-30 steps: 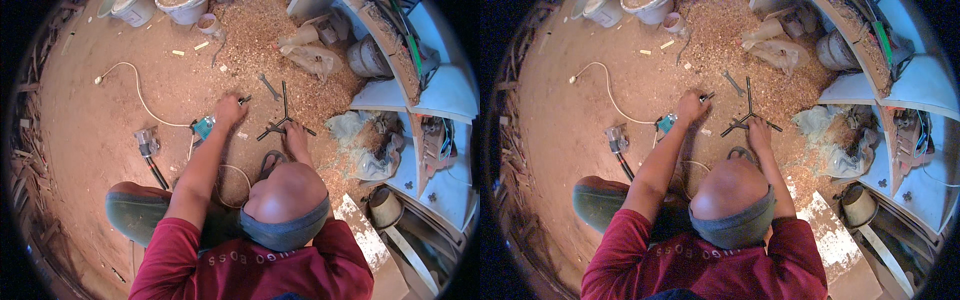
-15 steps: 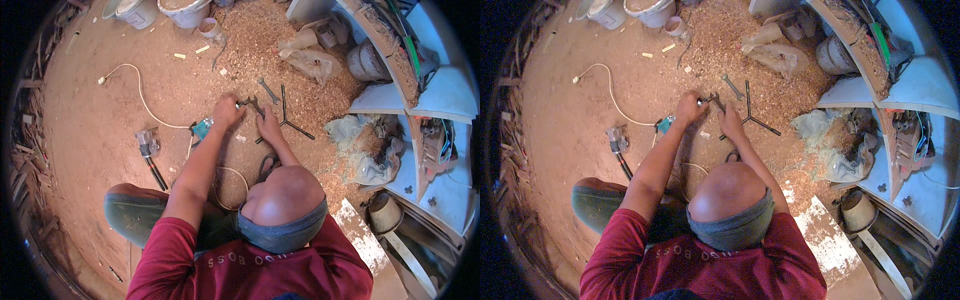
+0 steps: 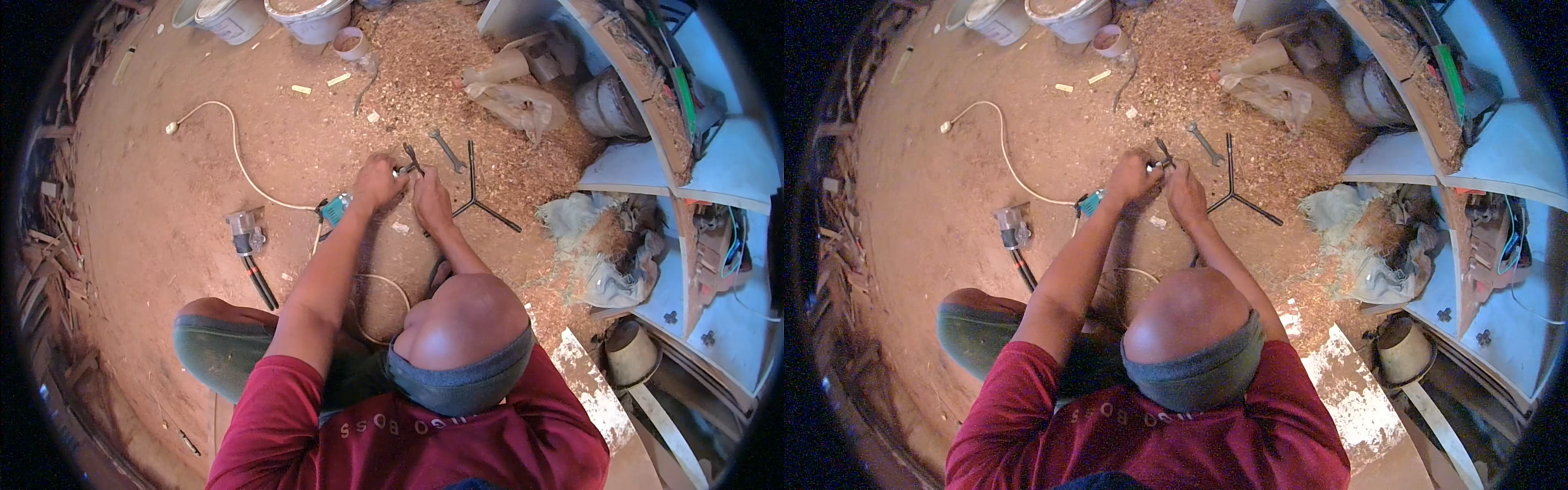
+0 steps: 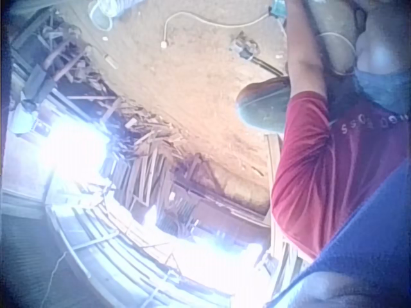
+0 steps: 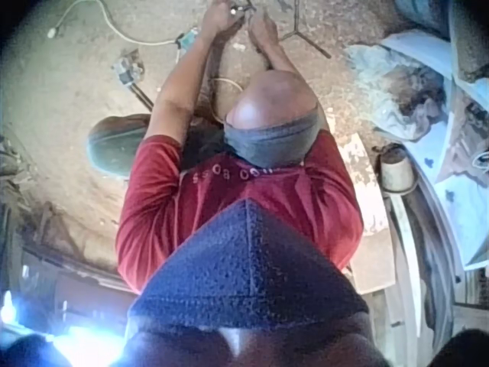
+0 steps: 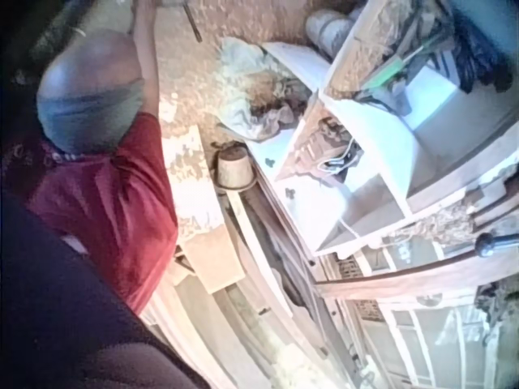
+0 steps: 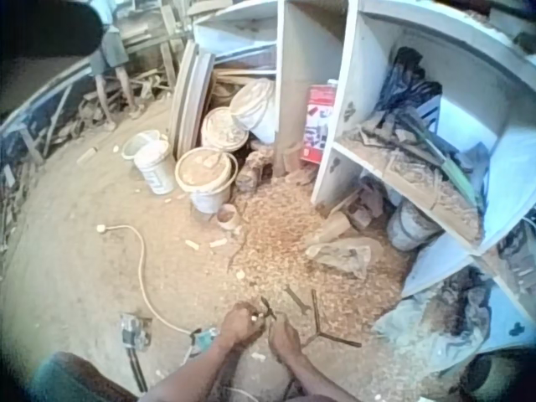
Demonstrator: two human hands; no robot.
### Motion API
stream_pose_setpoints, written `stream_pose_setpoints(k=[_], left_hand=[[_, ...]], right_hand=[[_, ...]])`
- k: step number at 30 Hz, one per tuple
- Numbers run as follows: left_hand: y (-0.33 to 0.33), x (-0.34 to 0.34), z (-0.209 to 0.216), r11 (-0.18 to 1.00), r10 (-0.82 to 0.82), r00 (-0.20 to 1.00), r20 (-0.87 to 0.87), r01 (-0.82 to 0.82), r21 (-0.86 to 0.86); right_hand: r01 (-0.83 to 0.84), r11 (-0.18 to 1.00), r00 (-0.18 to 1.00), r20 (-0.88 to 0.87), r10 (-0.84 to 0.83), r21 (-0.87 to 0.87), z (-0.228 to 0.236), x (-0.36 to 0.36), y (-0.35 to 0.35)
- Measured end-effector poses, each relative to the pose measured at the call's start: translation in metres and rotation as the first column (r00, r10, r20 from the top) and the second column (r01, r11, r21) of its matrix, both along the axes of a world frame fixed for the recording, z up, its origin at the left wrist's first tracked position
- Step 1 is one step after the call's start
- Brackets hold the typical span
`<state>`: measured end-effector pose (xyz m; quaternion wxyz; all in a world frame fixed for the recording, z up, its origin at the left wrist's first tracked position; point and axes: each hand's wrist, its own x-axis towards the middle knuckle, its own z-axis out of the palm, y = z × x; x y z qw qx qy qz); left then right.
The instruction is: The person picks up a wood router and uses pliers and a wrench to loosen components, eventually removing the motor from the base.
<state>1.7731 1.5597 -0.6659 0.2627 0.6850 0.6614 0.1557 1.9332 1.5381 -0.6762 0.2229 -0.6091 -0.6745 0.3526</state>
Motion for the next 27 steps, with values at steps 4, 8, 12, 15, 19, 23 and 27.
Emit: stream_pose_setpoints(k=[4, 8, 12, 15, 19, 23, 27], left_hand=[[0.000, -0.006, -0.005, 0.998, 0.060, 0.998, 0.020, -0.059, -0.014], [0.001, 0.002, -0.003, 0.997, 0.078, 0.995, 0.068, -0.077, -0.023], [0.001, -0.004, -0.003, 0.996, 0.076, 0.997, 0.016, -0.075, -0.055], [0.003, -0.001, 0.000, 0.995, 0.090, 0.995, 0.039, -0.088, -0.043], [0.004, -0.002, 0.006, 0.989, 0.094, 0.995, 0.036, -0.089, -0.122], [0.001, 0.002, 0.005, 0.986, 0.141, 0.989, 0.047, -0.136, -0.097], [0.004, 0.001, 0.002, 0.983, 0.140, 0.990, 0.019, -0.137, -0.121]], right_hand=[[-0.032, 0.999, 0.998, -0.057, 0.034, 0.033, -0.004, -0.009, 0.002], [-0.056, 0.997, 0.998, -0.017, 0.055, -0.056, -0.031, -0.002, 0.007], [0.054, 0.939, 0.991, -0.097, -0.092, -0.339, -0.023, -0.010, 0.011], [-0.001, 0.989, 0.992, -0.122, -0.018, -0.148, -0.021, -0.009, 0.009], [-0.031, 0.999, 0.999, 0.009, 0.031, -0.045, -0.011, -0.016, 0.006], [-0.082, 0.995, 0.996, 0.028, 0.084, -0.055, -0.004, -0.013, 0.006], [-0.101, 0.987, 0.994, 0.019, 0.105, -0.123, -0.005, -0.009, 0.008]])
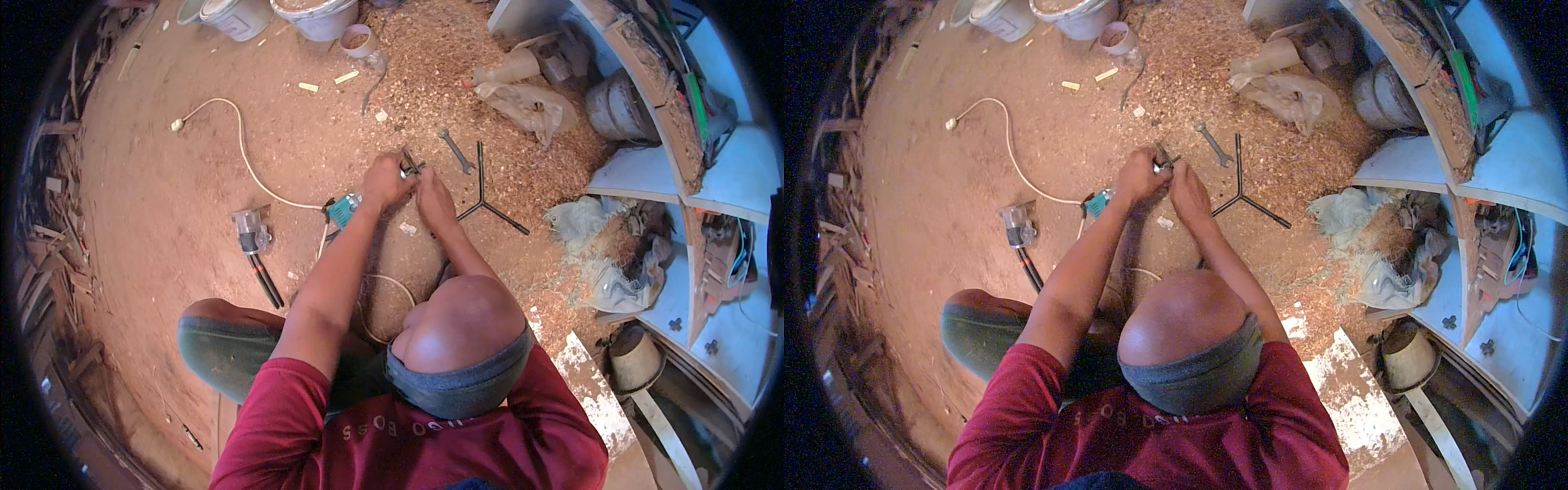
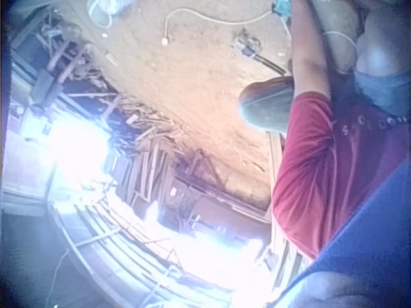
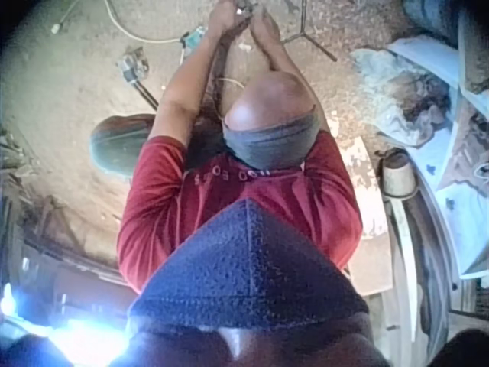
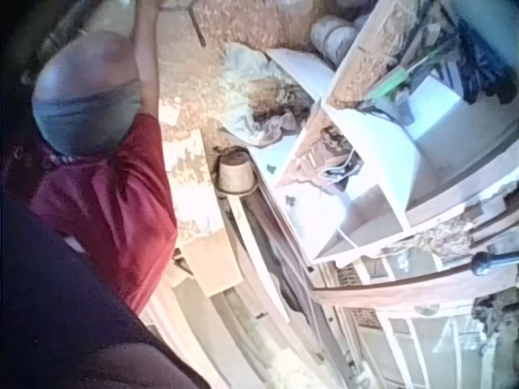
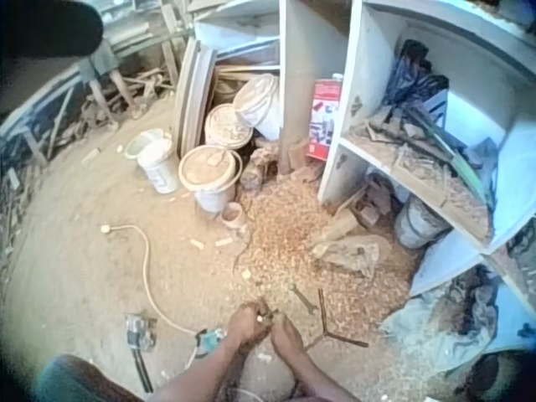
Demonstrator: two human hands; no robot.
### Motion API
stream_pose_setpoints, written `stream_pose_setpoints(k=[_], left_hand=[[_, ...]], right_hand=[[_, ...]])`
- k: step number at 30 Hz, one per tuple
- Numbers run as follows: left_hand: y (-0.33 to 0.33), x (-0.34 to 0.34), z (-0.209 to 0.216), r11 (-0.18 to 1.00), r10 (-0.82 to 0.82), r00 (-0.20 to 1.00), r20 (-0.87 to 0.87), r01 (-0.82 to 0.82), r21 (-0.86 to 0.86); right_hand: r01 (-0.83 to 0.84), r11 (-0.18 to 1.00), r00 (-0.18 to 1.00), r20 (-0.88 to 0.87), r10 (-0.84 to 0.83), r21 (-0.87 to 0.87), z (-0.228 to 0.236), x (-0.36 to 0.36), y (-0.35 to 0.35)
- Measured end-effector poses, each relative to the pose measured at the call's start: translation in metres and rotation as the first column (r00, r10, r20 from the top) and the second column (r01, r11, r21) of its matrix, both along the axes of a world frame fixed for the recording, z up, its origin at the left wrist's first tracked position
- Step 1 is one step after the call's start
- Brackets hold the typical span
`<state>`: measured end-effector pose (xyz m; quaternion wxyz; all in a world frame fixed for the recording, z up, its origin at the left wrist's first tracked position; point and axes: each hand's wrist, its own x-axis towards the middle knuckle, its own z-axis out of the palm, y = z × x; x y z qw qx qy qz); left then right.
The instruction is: The person picks up a wood router and uses pliers and a wrench to loosen components, eventually removing the motor from the base.
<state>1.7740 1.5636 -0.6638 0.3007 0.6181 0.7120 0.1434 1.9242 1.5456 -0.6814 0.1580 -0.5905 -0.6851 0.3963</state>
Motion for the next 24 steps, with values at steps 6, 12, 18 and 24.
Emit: stream_pose_setpoints(k=[6, 12, 18, 24], left_hand=[[0.000, 0.001, 0.000, 1.000, -0.020, 1.000, 0.013, 0.019, 0.016], [0.001, 0.001, 0.004, 1.000, -0.024, 0.999, 0.037, 0.024, 0.010], [-0.004, -0.005, -0.007, 0.992, -0.096, 0.995, 0.020, 0.093, 0.089], [-0.005, -0.001, -0.008, 0.999, -0.040, 0.999, -0.025, 0.041, 0.031]], right_hand=[[0.449, 0.876, 0.882, -0.243, -0.403, 0.176, -0.016, -0.005, 0.010], [0.486, 0.813, 0.816, -0.167, -0.554, -0.320, -0.039, -0.001, 0.033], [0.515, 0.653, 0.689, -0.185, -0.701, -0.555, -0.041, -0.011, 0.037], [0.412, 0.636, 0.641, -0.289, -0.711, -0.652, -0.037, -0.004, 0.036]])
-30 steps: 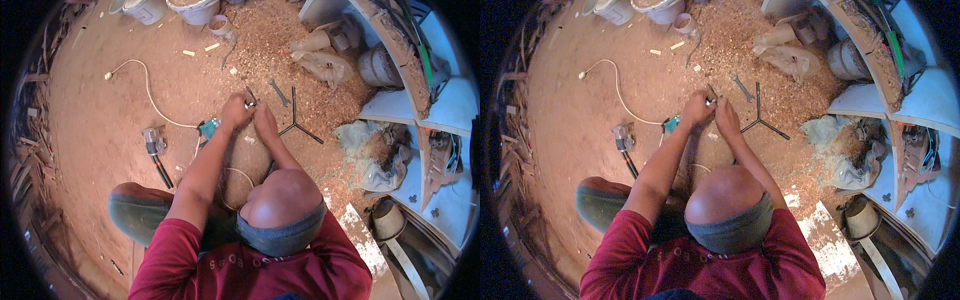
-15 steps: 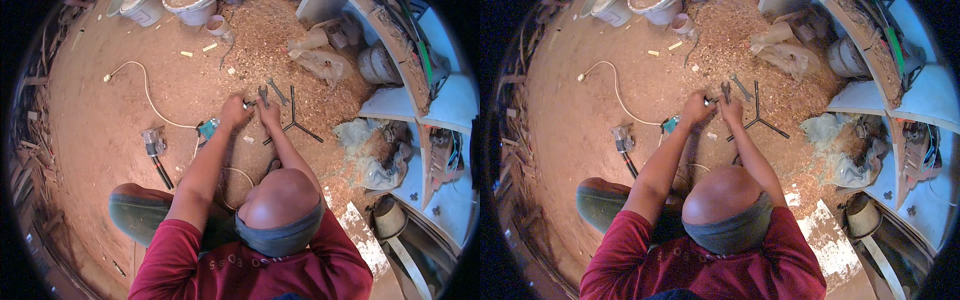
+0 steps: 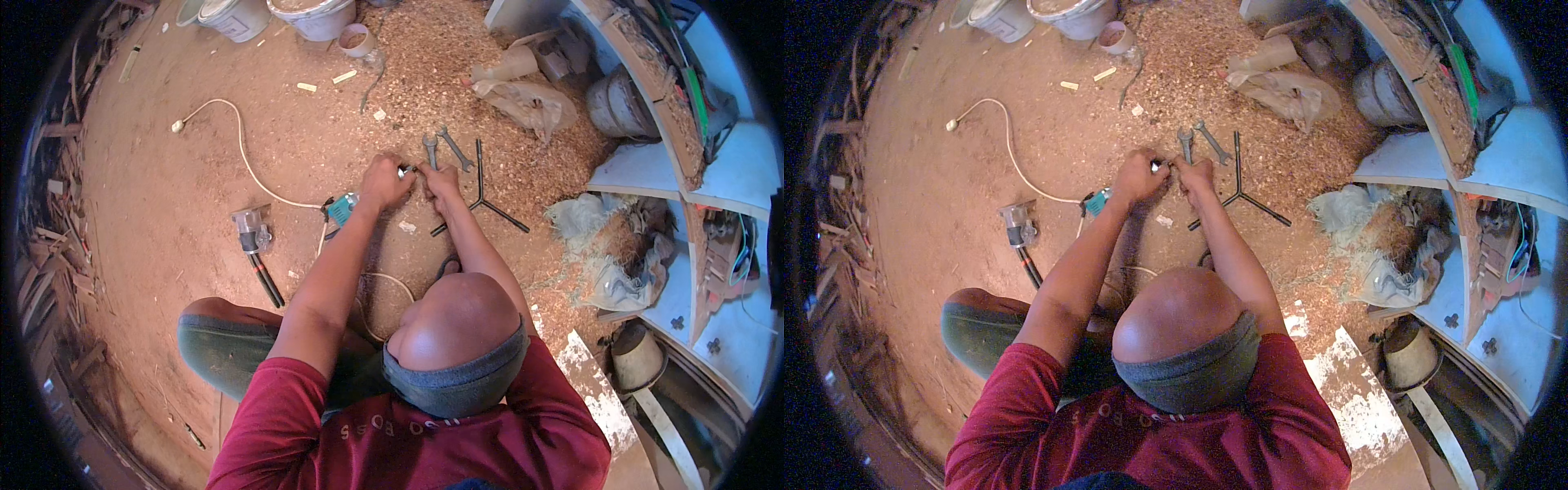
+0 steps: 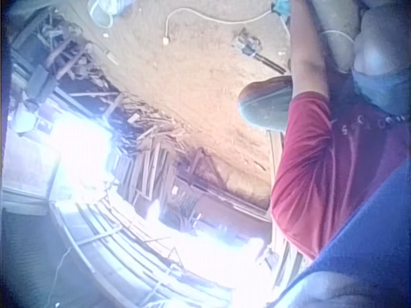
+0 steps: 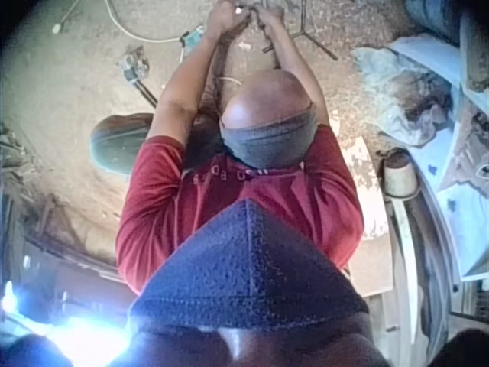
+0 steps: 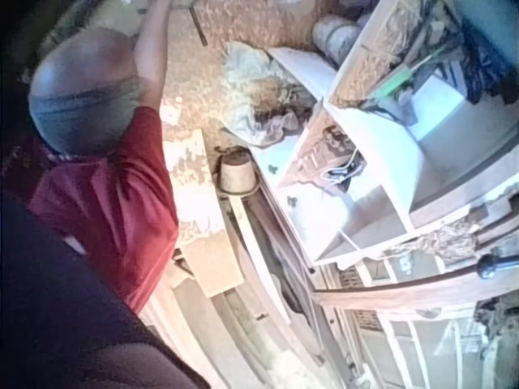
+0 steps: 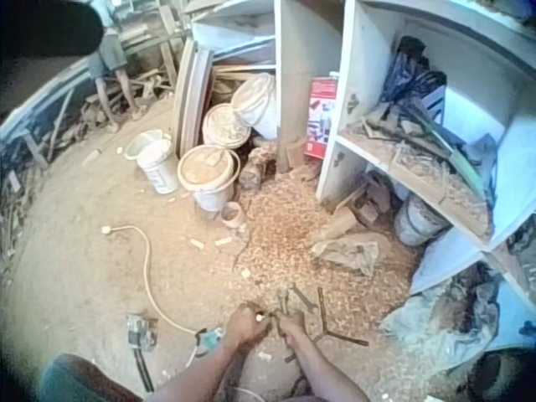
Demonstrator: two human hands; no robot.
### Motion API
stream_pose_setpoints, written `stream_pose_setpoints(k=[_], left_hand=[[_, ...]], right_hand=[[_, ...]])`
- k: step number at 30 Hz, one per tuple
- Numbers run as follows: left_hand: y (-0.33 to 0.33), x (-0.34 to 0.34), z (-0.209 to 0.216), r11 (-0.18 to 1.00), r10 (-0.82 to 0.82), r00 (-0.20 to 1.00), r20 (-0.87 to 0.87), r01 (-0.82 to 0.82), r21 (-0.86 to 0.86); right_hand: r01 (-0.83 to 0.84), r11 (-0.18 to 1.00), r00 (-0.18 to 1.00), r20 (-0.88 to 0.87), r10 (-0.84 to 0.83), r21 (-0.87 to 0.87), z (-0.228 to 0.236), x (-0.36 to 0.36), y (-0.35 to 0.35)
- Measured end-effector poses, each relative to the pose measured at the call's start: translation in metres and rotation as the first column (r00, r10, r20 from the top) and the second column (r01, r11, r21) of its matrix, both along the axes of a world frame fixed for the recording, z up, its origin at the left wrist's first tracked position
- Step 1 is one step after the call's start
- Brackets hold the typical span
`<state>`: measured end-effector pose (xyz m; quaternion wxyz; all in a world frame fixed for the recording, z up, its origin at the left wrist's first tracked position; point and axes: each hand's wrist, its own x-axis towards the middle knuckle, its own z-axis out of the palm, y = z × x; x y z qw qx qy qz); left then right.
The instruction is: The person picks up a wood router and uses pliers and a wrench to loosen components, eventually removing the motor from the base.
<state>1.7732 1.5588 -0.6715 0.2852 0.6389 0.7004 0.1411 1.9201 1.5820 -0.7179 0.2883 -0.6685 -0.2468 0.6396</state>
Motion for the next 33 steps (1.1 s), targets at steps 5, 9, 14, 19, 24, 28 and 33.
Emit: stream_pose_setpoints(k=[5, 9, 14, 19, 24, 28, 33], left_hand=[[-0.004, 0.001, 0.008, 0.997, 0.072, 0.997, 0.017, -0.071, -0.042], [0.005, 0.017, 0.017, 0.997, 0.073, 0.997, 0.006, -0.073, -0.026], [-0.002, 0.002, 0.014, 0.999, 0.047, 0.998, 0.045, -0.047, -0.009], [-0.003, 0.004, 0.010, 0.998, 0.046, 0.999, 0.012, -0.046, 0.031], [-0.003, 0.003, 0.014, 0.999, 0.040, 0.999, 0.015, -0.040, 0.017], [-0.002, 0.009, 0.020, 0.999, 0.052, 0.999, 0.014, -0.052, 0.009], [-0.003, 0.003, 0.015, 0.998, 0.024, 1.000, 0.007, -0.025, 0.059]], right_hand=[[-0.152, 0.983, 0.988, -0.003, 0.153, 0.103, 0.009, 0.005, -0.003], [-0.504, 0.630, 0.774, 0.633, 0.025, 0.591, -0.010, 0.028, -0.009], [-0.555, 0.752, 0.751, 0.603, 0.269, 0.356, 0.027, 0.014, -0.035], [-0.607, 0.681, 0.732, 0.623, 0.276, 0.411, 0.048, 0.004, -0.041], [-0.762, 0.579, 0.577, 0.712, 0.401, 0.291, 0.046, 0.006, -0.042], [-0.705, 0.623, 0.625, 0.712, 0.321, 0.338, 0.043, 0.008, -0.042], [-0.757, 0.594, 0.558, 0.743, 0.369, 0.273, 0.051, 0.005, -0.041]])
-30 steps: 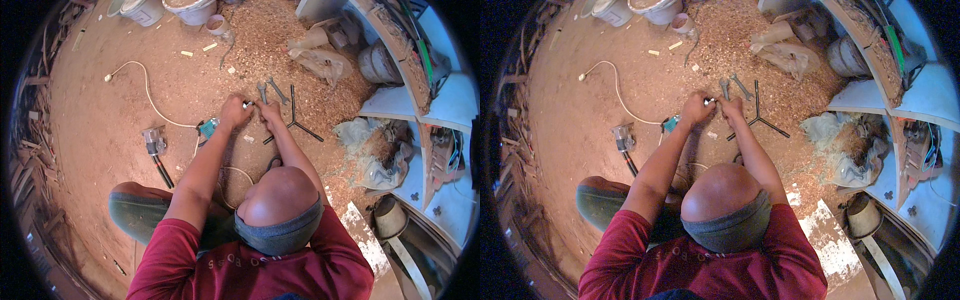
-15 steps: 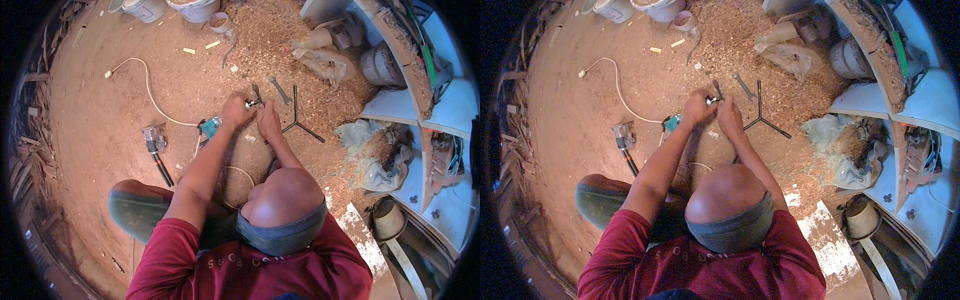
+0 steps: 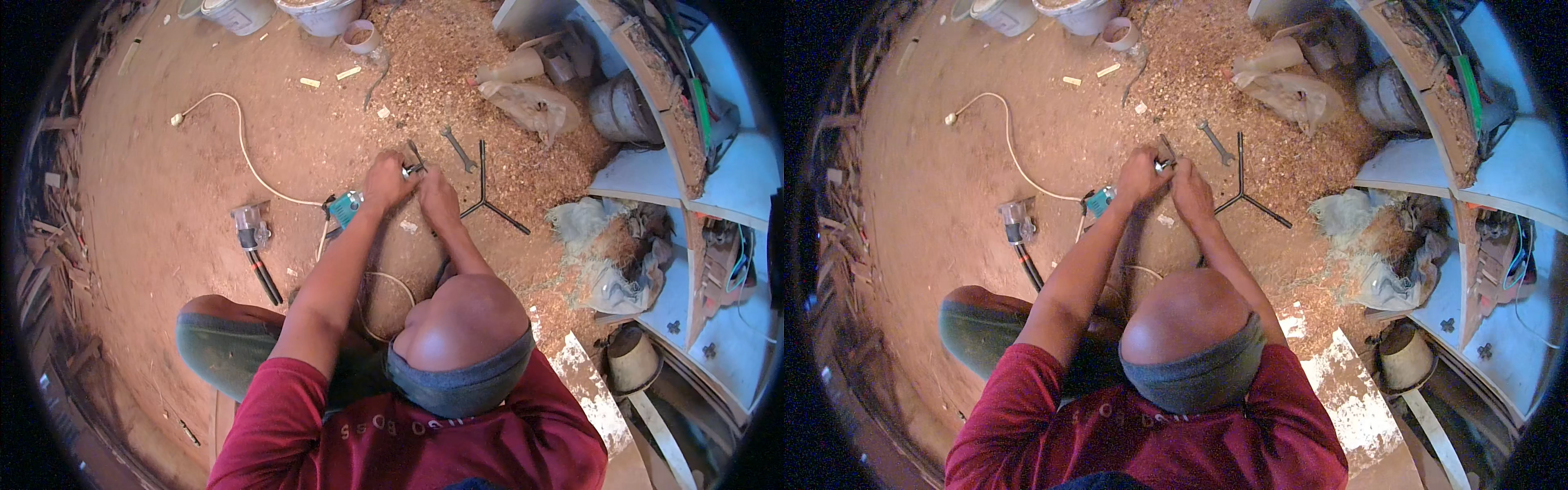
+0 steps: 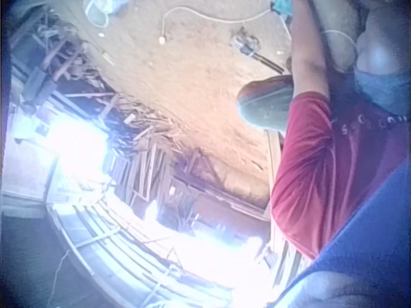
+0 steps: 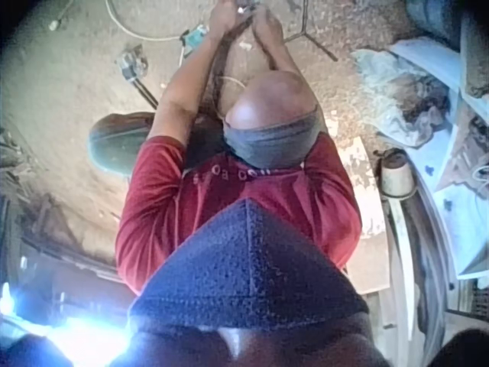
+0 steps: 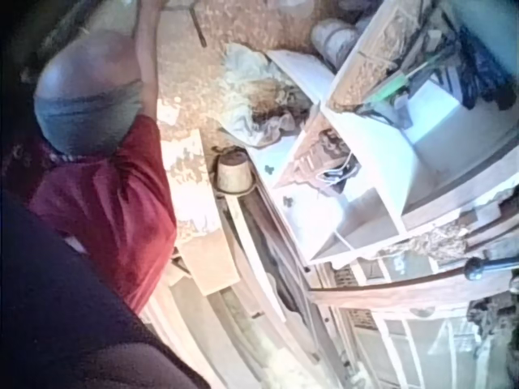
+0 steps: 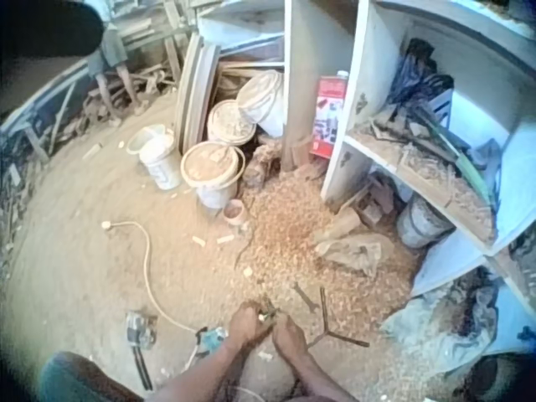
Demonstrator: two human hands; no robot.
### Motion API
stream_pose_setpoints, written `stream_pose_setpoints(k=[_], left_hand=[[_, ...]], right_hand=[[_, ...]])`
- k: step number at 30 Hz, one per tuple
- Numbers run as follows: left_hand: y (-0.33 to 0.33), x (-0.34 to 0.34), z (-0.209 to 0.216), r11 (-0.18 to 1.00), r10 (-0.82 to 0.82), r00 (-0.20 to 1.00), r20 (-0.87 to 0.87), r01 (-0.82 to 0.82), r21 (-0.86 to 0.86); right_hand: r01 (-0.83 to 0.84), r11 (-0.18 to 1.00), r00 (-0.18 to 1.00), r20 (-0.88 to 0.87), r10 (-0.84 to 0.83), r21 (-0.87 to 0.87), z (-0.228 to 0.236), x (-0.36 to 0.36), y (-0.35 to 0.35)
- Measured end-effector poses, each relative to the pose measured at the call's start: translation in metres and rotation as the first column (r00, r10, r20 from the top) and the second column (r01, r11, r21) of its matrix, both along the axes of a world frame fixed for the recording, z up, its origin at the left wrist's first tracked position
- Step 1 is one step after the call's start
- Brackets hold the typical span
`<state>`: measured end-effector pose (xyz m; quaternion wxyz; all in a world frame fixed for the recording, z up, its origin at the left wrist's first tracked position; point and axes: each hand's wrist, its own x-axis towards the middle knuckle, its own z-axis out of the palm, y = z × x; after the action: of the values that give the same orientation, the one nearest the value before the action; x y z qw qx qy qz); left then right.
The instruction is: The person picks up a wood router and uses pliers and a wrench to loosen components, eventually removing the motor from the base.
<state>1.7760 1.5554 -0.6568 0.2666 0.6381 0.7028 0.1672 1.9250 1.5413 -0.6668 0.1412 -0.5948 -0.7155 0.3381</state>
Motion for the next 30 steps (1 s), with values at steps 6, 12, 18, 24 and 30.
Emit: stream_pose_setpoints(k=[6, 12, 18, 24, 30], left_hand=[[-0.001, 0.002, -0.003, 1.000, 0.006, 1.000, -0.006, -0.006, 0.006], [0.002, 0.001, -0.005, 1.000, 0.003, 1.000, 0.003, -0.003, -0.031], [0.002, -0.001, -0.013, 0.998, -0.033, 0.999, -0.019, 0.034, 0.046], [0.003, 0.002, -0.011, 0.996, -0.048, 0.998, -0.031, 0.050, 0.068], [0.001, 0.001, -0.008, 0.997, -0.035, 0.999, -0.025, 0.037, 0.068]], right_hand=[[-0.018, 1.000, 1.000, -0.023, 0.018, 0.016, 0.001, 0.005, 0.002], [0.263, 0.962, 0.963, 0.076, -0.257, -0.080, -0.002, 0.014, 0.010], [0.224, 0.926, 0.969, 0.032, -0.245, 0.304, -0.006, 0.014, 0.021], [0.353, 0.697, 0.655, -0.367, -0.660, -0.624, -0.034, -0.017, 0.026], [0.408, 0.603, 0.426, -0.441, -0.790, -0.686, -0.059, -0.030, 0.017]])
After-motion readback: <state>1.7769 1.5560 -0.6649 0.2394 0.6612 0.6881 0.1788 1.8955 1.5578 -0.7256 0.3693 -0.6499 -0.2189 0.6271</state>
